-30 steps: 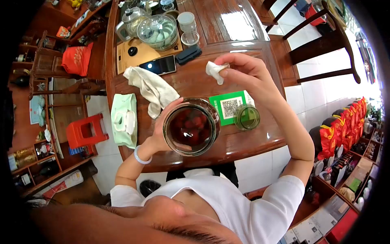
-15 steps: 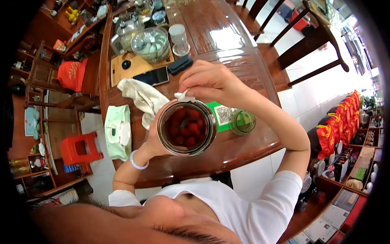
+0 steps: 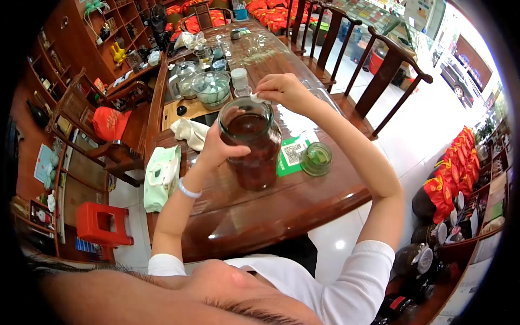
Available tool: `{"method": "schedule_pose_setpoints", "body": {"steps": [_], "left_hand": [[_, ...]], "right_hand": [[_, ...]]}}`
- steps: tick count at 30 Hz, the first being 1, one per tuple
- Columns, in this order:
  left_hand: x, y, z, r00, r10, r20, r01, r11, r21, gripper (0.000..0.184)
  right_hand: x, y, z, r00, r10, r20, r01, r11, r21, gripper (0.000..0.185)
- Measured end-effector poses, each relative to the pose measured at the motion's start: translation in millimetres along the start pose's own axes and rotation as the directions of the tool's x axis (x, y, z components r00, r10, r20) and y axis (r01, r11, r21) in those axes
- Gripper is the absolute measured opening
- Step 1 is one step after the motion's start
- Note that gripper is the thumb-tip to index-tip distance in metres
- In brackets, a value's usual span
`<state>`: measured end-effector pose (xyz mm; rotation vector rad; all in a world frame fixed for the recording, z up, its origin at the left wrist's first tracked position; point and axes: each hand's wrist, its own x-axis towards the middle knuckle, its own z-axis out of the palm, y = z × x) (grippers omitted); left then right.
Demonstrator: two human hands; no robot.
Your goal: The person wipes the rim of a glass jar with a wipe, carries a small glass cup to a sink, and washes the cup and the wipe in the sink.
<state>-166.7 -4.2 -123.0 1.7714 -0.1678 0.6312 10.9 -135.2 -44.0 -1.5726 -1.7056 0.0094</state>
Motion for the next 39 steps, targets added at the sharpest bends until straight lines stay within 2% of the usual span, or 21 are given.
{"method": "schedule_pose_setpoints", "body": {"steps": [3,5,7,8,9,11,13,15,17,18,19,22,23,25,26,29,31,33,35,37,39], "left_hand": [[-0.5,-8.3,-0.4,1.0,0.012,-0.018,-0.012,1.0,0.005,0.087],[-1.8,-5.1,-0.1,1.0,-0.01,-0.013,0.009,1.0,-0.015,0.086],[-1.8,-1.8,2.1,0.999,-0.035,-0.01,0.035,0.998,-0.045,0.086],[-1.9,-0.6,1.5,0.999,-0.044,-0.007,0.044,0.999,-0.025,0.086],[-3.4,-0.6,1.1,0.999,-0.053,-0.004,0.053,0.999,-0.004,0.085],[-4.4,-3.6,0.8,1.0,-0.006,-0.015,0.006,0.999,0.032,0.085],[-6.3,-0.5,3.2,0.994,0.0,-0.113,0.017,0.988,0.153,0.081],[-11.4,-6.6,3.9,0.989,-0.017,-0.148,0.037,0.991,0.132,0.086],[-17.3,-11.7,13.7,0.974,0.058,-0.219,-0.05,0.998,0.043,0.09],[-23.5,-9.8,16.9,0.961,0.044,-0.272,-0.009,0.991,0.131,0.092],[-25.2,-8.6,19.3,0.964,0.031,-0.264,-0.004,0.995,0.1,0.096],[-26.2,-8.4,24.4,0.947,0.013,-0.32,0.066,0.97,0.234,0.101],[-24.5,-9.4,24.6,0.946,0.012,-0.325,0.069,0.969,0.238,0.101],[-23.6,-10.8,25.3,0.94,0.025,-0.341,0.058,0.971,0.232,0.103],[-23.5,-11.9,25.6,0.941,0.036,-0.337,0.041,0.975,0.219,0.103],[-24.7,-18.3,24.1,0.94,0.038,-0.339,0.047,0.97,0.239,0.103],[-24.4,-16.8,25.7,0.937,0.054,-0.346,0.026,0.974,0.224,0.103],[-25.7,-12.6,27.4,0.934,0.059,-0.351,0.013,0.98,0.199,0.102],[-25.2,-7.9,29.4,0.934,0.045,-0.355,0.006,0.99,0.143,0.102],[-26.4,-11.6,30.8,0.932,0.036,-0.362,0.027,0.986,0.166,0.101],[-27.6,-13.6,28.1,0.929,0.036,-0.368,0.044,0.978,0.206,0.101]], "right_hand": [[-23.3,-14.5,2.8,0.988,0.107,-0.111,-0.105,0.994,0.028,0.014],[-43.6,-32.1,6.6,0.977,0.097,-0.188,-0.095,0.995,0.022,0.015],[-65.3,-54.0,13.4,0.976,0.155,-0.155,-0.128,0.977,0.172,0.014],[-74.6,-62.0,21.0,0.965,0.168,-0.199,-0.117,0.963,0.244,0.014],[-79.0,-60.5,21.3,0.964,0.166,-0.206,-0.115,0.964,0.242,0.014],[-82.2,-46.0,13.4,0.75,0.566,-0.342,-0.171,0.665,0.727,0.017],[-74.5,-18.3,13.7,0.734,0.561,-0.382,-0.092,0.64,0.763,0.021],[-64.9,19.8,24.2,0.717,0.642,-0.27,-0.23,0.585,0.778,0.022],[-41.1,27.8,37.5,0.752,0.629,-0.199,-0.255,0.555,0.792,0.02],[-28.0,36.8,43.6,0.781,0.614,-0.116,-0.307,0.539,0.785,0.02],[-14.0,41.6,47.9,0.802,0.597,-0.031,-0.36,0.523,0.773,0.02],[19.3,52.7,57.7,0.86,0.464,0.211,-0.452,0.503,0.736,0.02],[27.9,57.1,58.6,0.862,0.459,0.216,-0.452,0.502,0.738,0.02],[40.9,56.8,61.2,0.859,0.309,0.409,-0.508,0.616,0.601,0.02],[44.9,61.3,63.6,0.856,0.23,0.463,-0.494,0.624,0.605,0.02],[48.1,63.5,69.0,0.848,0.153,0.508,-0.476,0.641,0.602,0.023],[38.5,63.4,67.3,0.844,0.173,0.508,-0.5,0.597,0.628,0.025],[22.0,59.6,63.5,0.905,0.223,0.362,-0.424,0.524,0.739,0.022],[7.3,49.0,58.7,0.894,0.282,0.348,-0.446,0.489,0.75,0.024],[-1.4,42.5,59.9,0.897,0.366,0.248,-0.401,0.438,0.804,0.025],[-4.6,38.2,59.2,0.89,0.406,0.208,-0.403,0.485,0.776,0.024]]}}
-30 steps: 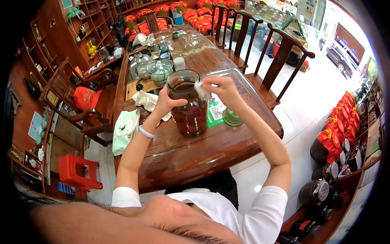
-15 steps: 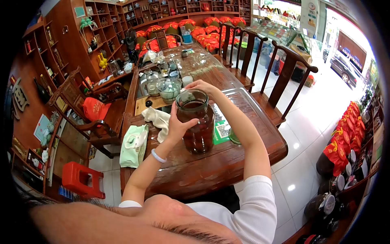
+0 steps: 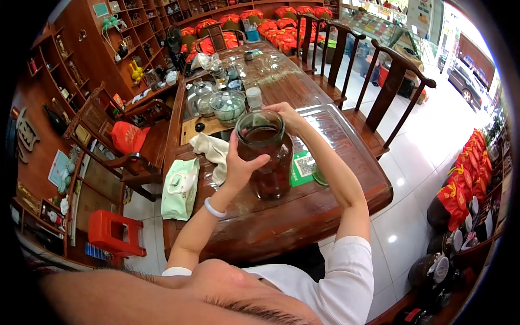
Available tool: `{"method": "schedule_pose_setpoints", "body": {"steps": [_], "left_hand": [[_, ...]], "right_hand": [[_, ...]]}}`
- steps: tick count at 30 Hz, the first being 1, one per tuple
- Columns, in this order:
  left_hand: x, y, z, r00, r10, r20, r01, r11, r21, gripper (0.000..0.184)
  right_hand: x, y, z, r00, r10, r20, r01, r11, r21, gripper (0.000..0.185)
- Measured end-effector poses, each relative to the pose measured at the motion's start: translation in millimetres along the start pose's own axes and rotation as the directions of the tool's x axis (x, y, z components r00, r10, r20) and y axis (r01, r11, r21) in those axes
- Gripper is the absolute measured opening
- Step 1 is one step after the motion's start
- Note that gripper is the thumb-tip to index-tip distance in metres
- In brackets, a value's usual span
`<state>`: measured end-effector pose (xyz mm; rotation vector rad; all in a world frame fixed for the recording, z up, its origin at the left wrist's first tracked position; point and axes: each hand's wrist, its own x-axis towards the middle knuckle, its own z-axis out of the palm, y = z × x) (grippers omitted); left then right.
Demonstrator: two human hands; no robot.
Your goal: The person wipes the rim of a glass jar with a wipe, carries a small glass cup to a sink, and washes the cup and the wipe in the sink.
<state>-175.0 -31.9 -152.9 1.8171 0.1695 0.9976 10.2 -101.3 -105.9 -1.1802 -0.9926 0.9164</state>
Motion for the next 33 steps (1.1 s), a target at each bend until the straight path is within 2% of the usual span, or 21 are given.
{"method": "schedule_pose_setpoints", "body": {"steps": [2,3,6,7,8,10,11,13,14,16,17,18,19,20,22,25,27,29,30,32,33], "left_hand": [[0.0,0.4,-0.2,1.0,-0.016,-0.011,0.016,1.0,0.01,0.099],[0.1,1.4,-0.8,1.0,-0.022,-0.019,0.023,1.0,0.014,0.098],[-0.1,-0.3,-0.5,0.999,-0.038,-0.005,0.038,0.998,0.047,0.097],[-0.3,-2.4,-0.2,0.999,-0.04,0.006,0.039,0.998,0.055,0.097],[-0.6,-4.2,0.2,0.999,-0.041,0.017,0.04,0.997,0.064,0.097],[0.2,-0.5,-1.3,0.999,-0.038,0.023,0.037,0.998,0.048,0.097],[0.4,0.4,-1.9,0.999,-0.038,0.025,0.037,0.999,0.038,0.098],[1.5,1.3,-2.7,0.999,-0.022,0.029,0.021,1.0,0.019,0.099],[1.4,0.3,-2.1,1.0,-0.018,0.026,0.017,1.0,0.013,0.099],[0.2,-2.4,-1.1,1.0,-0.011,0.006,0.011,1.0,-0.008,0.1],[-1.1,-3.3,-0.8,1.0,-0.013,-0.004,0.013,1.0,-0.015,0.101],[-2.5,-4.2,-0.4,1.0,-0.015,-0.014,0.015,1.0,-0.022,0.101],[-4.0,-2.3,0.2,0.999,-0.025,-0.024,0.025,1.0,-0.009,0.101],[-3.4,-0.9,-0.1,0.999,-0.03,-0.036,0.03,1.0,0.002,0.1],[0.4,-2.7,0.8,0.999,-0.023,-0.026,0.023,1.0,0.006,0.099],[-0.2,-6.3,3.3,0.999,-0.016,-0.038,0.015,1.0,-0.021,0.096],[-1.5,-4.9,1.5,1.0,-0.007,-0.025,0.007,1.0,-0.004,0.096],[-1.0,-2.3,1.4,1.0,-0.002,-0.015,0.002,1.0,-0.006,0.096],[-0.6,-1.2,1.7,1.0,-0.021,-0.004,0.02,0.998,-0.055,0.097],[-0.1,-0.1,-0.3,0.999,-0.034,0.007,0.035,0.995,-0.091,0.098],[0.2,-0.7,-0.3,1.0,-0.01,0.005,0.011,0.998,-0.069,0.099]], "right_hand": [[-6.8,-0.9,-4.7,0.992,-0.072,-0.102,0.05,0.979,-0.197,0.023],[-12.0,0.5,-8.2,0.99,-0.039,-0.134,0.032,0.998,-0.053,0.022],[-16.3,2.5,-13.9,0.991,-0.037,-0.129,0.035,0.999,-0.019,0.022],[-9.4,-3.6,-8.5,0.992,0.023,-0.12,-0.033,0.996,-0.082,0.021],[4.5,0.0,-11.7,0.999,0.04,-0.01,-0.041,0.991,-0.128,0.022],[34.0,4.3,1.1,0.953,-0.095,0.289,0.149,0.974,-0.173,0.018],[41.1,2.7,3.8,0.953,-0.096,0.287,0.149,0.974,-0.169,0.018],[51.5,-2.1,7.8,0.881,0.086,0.465,-0.066,0.996,-0.059,0.018],[51.3,-2.6,7.1,0.879,0.089,0.468,-0.068,0.996,-0.062,0.018],[44.7,1.0,0.1,0.912,0.073,0.403,-0.048,0.996,-0.072,0.026],[41.0,4.6,-8.2,0.928,0.039,0.371,-0.036,0.999,-0.016,0.024],[35.7,8.9,-19.7,0.972,0.089,0.219,-0.064,0.991,-0.116,0.021],[22.3,2.0,-23.3,0.987,0.08,0.141,-0.049,0.976,-0.214,0.02],[5.2,-2.0,-25.3,0.997,0.063,0.047,-0.052,0.976,-0.211,0.021],[-20.7,2.2,-34.2,0.998,0.044,-0.049,-0.05,0.991,-0.128,0.021],[-19.2,0.8,-30.4,0.994,0.014,-0.107,-0.039,0.973,-0.229,0.022],[-2.8,-10.3,-14.3,0.999,0.031,-0.033,-0.039,0.959,-0.281,0.019],[30.9,5.5,-12.0,0.984,-0.023,0.174,0.074,0.953,-0.292,0.021],[36.5,4.1,-4.3,0.984,-0.029,0.176,0.079,0.954,-0.289,0.021],[45.8,0.0,8.4,0.905,0.036,0.425,-0.016,0.999,-0.05,0.023],[48.8,2.2,6.9,0.901,0.044,0.433,-0.023,0.998,-0.054,0.022]]}}
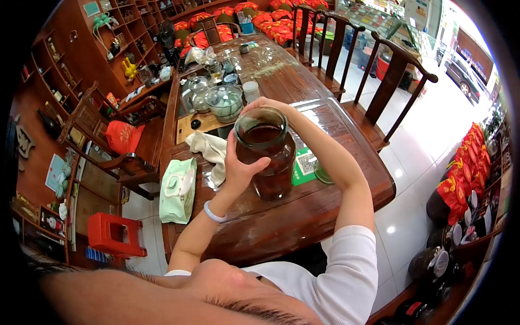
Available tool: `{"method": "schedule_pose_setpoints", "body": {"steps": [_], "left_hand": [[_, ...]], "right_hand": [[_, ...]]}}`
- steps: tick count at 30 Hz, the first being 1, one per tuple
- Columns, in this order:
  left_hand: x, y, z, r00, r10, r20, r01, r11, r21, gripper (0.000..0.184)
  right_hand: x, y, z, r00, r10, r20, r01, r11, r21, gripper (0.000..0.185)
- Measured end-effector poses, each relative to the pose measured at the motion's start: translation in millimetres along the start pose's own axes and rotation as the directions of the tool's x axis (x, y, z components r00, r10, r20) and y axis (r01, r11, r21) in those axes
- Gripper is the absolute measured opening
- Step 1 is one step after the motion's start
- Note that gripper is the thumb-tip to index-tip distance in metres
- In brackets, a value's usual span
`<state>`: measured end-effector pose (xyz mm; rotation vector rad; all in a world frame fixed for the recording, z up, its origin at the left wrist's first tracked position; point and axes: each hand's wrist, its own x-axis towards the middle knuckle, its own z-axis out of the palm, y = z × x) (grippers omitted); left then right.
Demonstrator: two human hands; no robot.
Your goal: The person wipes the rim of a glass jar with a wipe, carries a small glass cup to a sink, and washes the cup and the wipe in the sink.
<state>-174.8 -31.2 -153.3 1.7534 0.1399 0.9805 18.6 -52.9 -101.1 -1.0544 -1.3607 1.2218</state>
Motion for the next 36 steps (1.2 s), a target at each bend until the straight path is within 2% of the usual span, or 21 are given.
{"method": "schedule_pose_setpoints", "body": {"steps": [1,3,4,5,7,10,13,14,16,17,19,20,21,23,25,27,29,31,33,34,36], "left_hand": [[0.0,-0.2,0.6,1.0,0.022,-0.002,-0.022,1.0,0.019,0.1],[-2.4,1.4,0.6,1.0,0.016,-0.015,-0.015,1.0,0.018,0.099],[-3.2,2.4,0.2,1.0,-0.014,-0.02,0.014,1.0,0.021,0.099],[-2.9,3.4,0.0,0.999,-0.04,-0.025,0.04,0.999,0.023,0.099],[-3.6,3.1,0.1,0.999,-0.01,-0.041,0.012,0.999,0.049,0.099],[-3.2,-5.3,2.8,0.999,0.024,-0.049,-0.021,0.998,0.062,0.098],[-2.8,-5.2,1.7,0.998,0.046,-0.034,-0.044,0.997,0.069,0.098],[-2.5,-6.6,1.7,0.999,0.042,-0.031,-0.041,0.998,0.049,0.098],[-1.6,1.6,1.6,1.0,0.018,-0.016,-0.018,1.0,0.023,0.099],[-1.2,4.6,0.6,1.0,-0.002,-0.005,0.002,1.0,-0.001,0.099],[-1.3,5.1,0.6,1.0,-0.007,-0.008,0.007,1.0,-0.011,0.099],[-2.0,5.2,1.1,1.0,-0.013,-0.011,0.013,1.0,-0.027,0.1],[-2.7,3.2,1.5,1.0,-0.014,-0.019,0.013,1.0,-0.023,0.1],[-3.2,-3.0,1.7,0.999,-0.01,-0.035,0.009,0.999,-0.037,0.099],[-3.7,-3.4,0.9,0.998,0.024,-0.062,-0.023,1.0,0.014,0.098],[-2.6,-6.3,2.9,0.997,0.051,-0.055,-0.048,0.998,0.05,0.098],[-1.2,-5.4,4.1,0.998,0.05,-0.041,-0.048,0.997,0.055,0.097],[-0.7,-3.5,3.7,0.999,0.022,-0.037,-0.023,0.999,-0.032,0.097],[-2.6,-3.0,2.9,0.999,0.03,-0.028,-0.03,1.0,-0.004,0.096],[-2.1,1.0,2.9,0.999,0.045,-0.013,-0.045,0.999,-0.017,0.092],[-1.4,4.8,2.6,0.998,0.065,0.007,-0.065,0.998,-0.022,0.089]], "right_hand": [[-3.4,0.9,-4.3,1.0,-0.001,0.01,0.001,1.0,-0.004,0.022],[-18.5,4.5,-7.1,0.976,0.032,-0.215,-0.029,0.999,0.016,0.022],[-28.7,3.3,-7.1,0.967,-0.026,-0.252,0.012,0.998,-0.055,0.018],[-38.7,1.0,-5.3,0.937,-0.015,-0.35,-0.037,0.989,-0.141,0.016],[-61.6,2.0,-2.7,0.877,-0.023,-0.48,-0.054,0.988,-0.146,0.016],[-70.4,5.3,-1.3,0.852,-0.066,-0.519,-0.005,0.991,-0.135,0.016],[-46.3,-1.5,-2.3,0.918,0.004,-0.396,-0.061,0.99,-0.129,0.018],[-33.6,-2.2,1.6,0.916,0.009,-0.402,-0.063,0.99,-0.123,0.018],[-14.2,-3.6,6.9,0.991,-0.085,-0.103,0.071,0.989,-0.13,0.02],[-13.1,-2.4,4.3,0.991,-0.089,-0.104,0.075,0.989,-0.125,0.02],[-9.7,-1.1,1.4,0.998,0.001,-0.068,-0.002,1.0,-0.017,0.022],[-15.1,-1.4,0.1,0.991,-0.04,-0.126,0.024,0.992,-0.127,0.021],[-23.7,-1.6,-1.7,0.992,-0.04,-0.117,0.025,0.992,-0.127,0.021],[-45.5,-1.4,-7.2,0.935,-0.001,-0.355,-0.062,0.984,-0.166,0.018],[-76.8,-2.8,-1.9,0.86,-0.052,-0.508,-0.078,0.97,-0.232,0.013],[-100.5,6.1,0.1,0.859,-0.107,-0.5,0.015,0.983,-0.185,0.012],[-106.6,4.6,6.7,0.814,-0.081,-0.575,-0.048,0.977,-0.206,0.01],[-92.7,-3.8,14.2,0.779,-0.13,-0.613,-0.065,0.956,-0.285,0.011],[-66.0,2.6,8.0,0.808,-0.132,-0.574,-0.018,0.969,-0.247,0.018],[-50.6,3.3,6.3,0.847,-0.063,-0.528,-0.04,0.983,-0.181,0.02],[-22.7,2.4,5.8,0.951,-0.036,-0.307,-0.002,0.993,-0.121,0.02]]}}
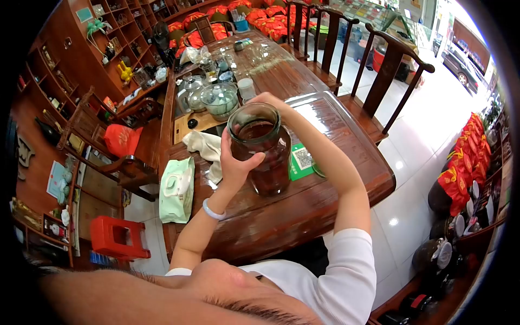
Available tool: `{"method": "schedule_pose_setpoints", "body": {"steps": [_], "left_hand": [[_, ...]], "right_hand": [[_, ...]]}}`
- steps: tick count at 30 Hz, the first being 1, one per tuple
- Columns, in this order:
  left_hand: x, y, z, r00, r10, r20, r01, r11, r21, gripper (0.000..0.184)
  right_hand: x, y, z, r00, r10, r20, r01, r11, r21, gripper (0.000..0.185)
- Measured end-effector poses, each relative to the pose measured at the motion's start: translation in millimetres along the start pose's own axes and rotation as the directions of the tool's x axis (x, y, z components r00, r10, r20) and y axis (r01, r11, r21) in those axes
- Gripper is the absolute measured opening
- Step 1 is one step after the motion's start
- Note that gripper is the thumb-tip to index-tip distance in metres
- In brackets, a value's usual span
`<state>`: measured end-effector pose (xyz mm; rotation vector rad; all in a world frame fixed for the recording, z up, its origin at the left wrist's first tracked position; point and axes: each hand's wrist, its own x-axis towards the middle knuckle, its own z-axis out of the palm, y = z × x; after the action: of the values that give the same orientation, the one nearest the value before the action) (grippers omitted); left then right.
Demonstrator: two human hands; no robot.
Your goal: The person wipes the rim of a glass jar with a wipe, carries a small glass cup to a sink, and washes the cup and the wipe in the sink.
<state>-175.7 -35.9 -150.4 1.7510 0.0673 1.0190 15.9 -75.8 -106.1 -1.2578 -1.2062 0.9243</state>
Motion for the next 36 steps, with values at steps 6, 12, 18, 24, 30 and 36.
{"method": "schedule_pose_setpoints", "body": {"steps": [6,12,18,24,30,36], "left_hand": [[0.0,0.4,0.7,1.0,-0.004,-0.02,0.004,1.0,-0.009,0.095],[-0.2,-7.5,4.3,0.999,-0.019,-0.036,0.016,0.996,-0.09,0.089],[-1.2,-3.9,3.0,1.0,-0.022,-0.008,0.022,0.996,-0.081,0.082],[-0.7,-22.4,-0.5,0.999,-0.024,-0.028,0.019,0.984,-0.175,0.077],[-1.1,-20.6,-2.5,1.0,-0.001,-0.02,0.0,1.0,-0.019,0.08],[-2.0,-25.0,-5.0,0.999,0.03,-0.016,-0.029,0.995,0.095,0.081]], "right_hand": [[-12.6,-15.2,-1.2,1.0,0.004,0.003,-0.004,0.996,-0.087,0.019],[-84.6,10.2,7.3,0.864,-0.205,-0.46,0.16,0.978,-0.135,0.017],[-113.1,11.7,64.9,0.541,-0.541,-0.644,0.2,0.827,-0.526,0.013],[-118.6,14.6,101.6,0.319,-0.774,-0.547,0.118,0.605,-0.787,0.016],[-105.4,-4.8,83.4,0.31,-0.625,-0.717,0.326,0.778,-0.537,0.009],[-106.9,7.3,106.0,0.26,-0.809,-0.527,0.231,0.582,-0.78,0.008]]}}
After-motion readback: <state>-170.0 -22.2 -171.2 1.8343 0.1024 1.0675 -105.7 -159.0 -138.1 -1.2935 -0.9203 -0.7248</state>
